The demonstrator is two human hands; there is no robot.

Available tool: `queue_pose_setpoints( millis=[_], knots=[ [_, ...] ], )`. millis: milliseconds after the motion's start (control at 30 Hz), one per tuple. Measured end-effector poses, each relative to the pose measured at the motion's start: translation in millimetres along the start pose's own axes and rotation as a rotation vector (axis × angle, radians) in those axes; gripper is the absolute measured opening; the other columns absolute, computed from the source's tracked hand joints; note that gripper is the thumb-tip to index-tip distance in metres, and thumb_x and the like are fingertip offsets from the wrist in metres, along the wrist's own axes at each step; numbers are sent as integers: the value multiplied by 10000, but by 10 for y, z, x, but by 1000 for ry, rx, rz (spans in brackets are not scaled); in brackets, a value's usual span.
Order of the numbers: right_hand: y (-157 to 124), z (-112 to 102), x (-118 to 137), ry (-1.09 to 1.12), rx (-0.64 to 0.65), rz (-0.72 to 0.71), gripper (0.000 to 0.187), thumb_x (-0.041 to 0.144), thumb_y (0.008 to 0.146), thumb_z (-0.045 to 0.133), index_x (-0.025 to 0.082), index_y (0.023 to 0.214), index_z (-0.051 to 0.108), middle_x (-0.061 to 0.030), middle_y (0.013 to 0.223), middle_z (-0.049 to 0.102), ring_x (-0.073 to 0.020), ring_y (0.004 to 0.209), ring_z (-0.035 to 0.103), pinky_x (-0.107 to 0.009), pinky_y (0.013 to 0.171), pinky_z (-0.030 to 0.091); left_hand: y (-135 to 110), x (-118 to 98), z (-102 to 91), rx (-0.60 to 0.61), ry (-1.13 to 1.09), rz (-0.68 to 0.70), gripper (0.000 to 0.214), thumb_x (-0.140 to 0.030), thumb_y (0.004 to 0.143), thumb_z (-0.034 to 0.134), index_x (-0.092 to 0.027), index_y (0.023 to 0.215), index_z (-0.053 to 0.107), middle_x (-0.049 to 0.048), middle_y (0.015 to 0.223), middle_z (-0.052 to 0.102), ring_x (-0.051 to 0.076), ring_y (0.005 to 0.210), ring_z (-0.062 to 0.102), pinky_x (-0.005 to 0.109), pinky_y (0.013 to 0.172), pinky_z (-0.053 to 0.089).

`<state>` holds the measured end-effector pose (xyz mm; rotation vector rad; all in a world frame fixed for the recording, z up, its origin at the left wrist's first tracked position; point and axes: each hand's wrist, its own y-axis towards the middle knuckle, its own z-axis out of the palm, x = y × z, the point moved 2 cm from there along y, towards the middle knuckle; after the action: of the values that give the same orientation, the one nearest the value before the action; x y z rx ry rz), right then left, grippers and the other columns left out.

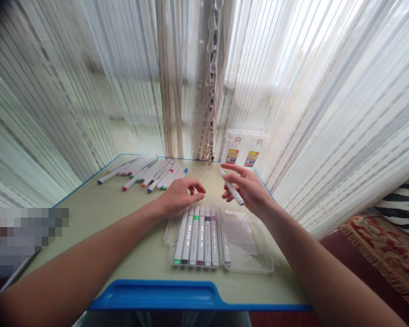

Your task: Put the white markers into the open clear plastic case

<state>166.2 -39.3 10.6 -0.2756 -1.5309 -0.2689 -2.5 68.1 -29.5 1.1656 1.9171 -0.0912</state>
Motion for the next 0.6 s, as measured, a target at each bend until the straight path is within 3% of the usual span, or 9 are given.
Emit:
queue_pose_setpoints(
  millis=[100, 267, 433, 600],
  knots=[
    [-2, -14, 5, -124, -51, -38, 583, 210, 730, 649, 80, 1292, 572, 32, 482, 565, -142, 348, 548, -221, 329, 422, -10, 15, -10, 64, -12, -11, 141, -257, 772, 644, -179, 812, 754, 44, 809, 744, 161, 664, 607, 280, 647, 441],
    [11, -25, -1, -502, -76, -44, 516, 188, 731, 600, 88, 1237, 610, 30, 478, 553, -107, 365, 460, -200, 345, 319, -19, 56, -22, 129, -45, -8, 174, -262, 777, 650, -155, 862, 757, 52, 763, 732, 156, 660, 617, 269, 639, 452],
    [-24, -97, 9, -732, 43, -91, 432, 226, 748, 598, 111, 1164, 607, 56, 452, 499, -118, 389, 460, -221, 390, 330, -25, 108, -11, 212, -71, -15, 209, -255, 775, 663, -137, 916, 762, 66, 794, 740, 154, 692, 636, 256, 646, 466],
    [-102, -220, -118, -761, 79, -39, 441, 314, 776, 612, 129, 1173, 564, 58, 456, 504, -132, 404, 472, -242, 415, 352, -31, 107, -17, 249, -70, -16, 214, -241, 789, 663, -135, 946, 761, 53, 802, 741, 142, 734, 647, 233, 677, 469]
  ],
)
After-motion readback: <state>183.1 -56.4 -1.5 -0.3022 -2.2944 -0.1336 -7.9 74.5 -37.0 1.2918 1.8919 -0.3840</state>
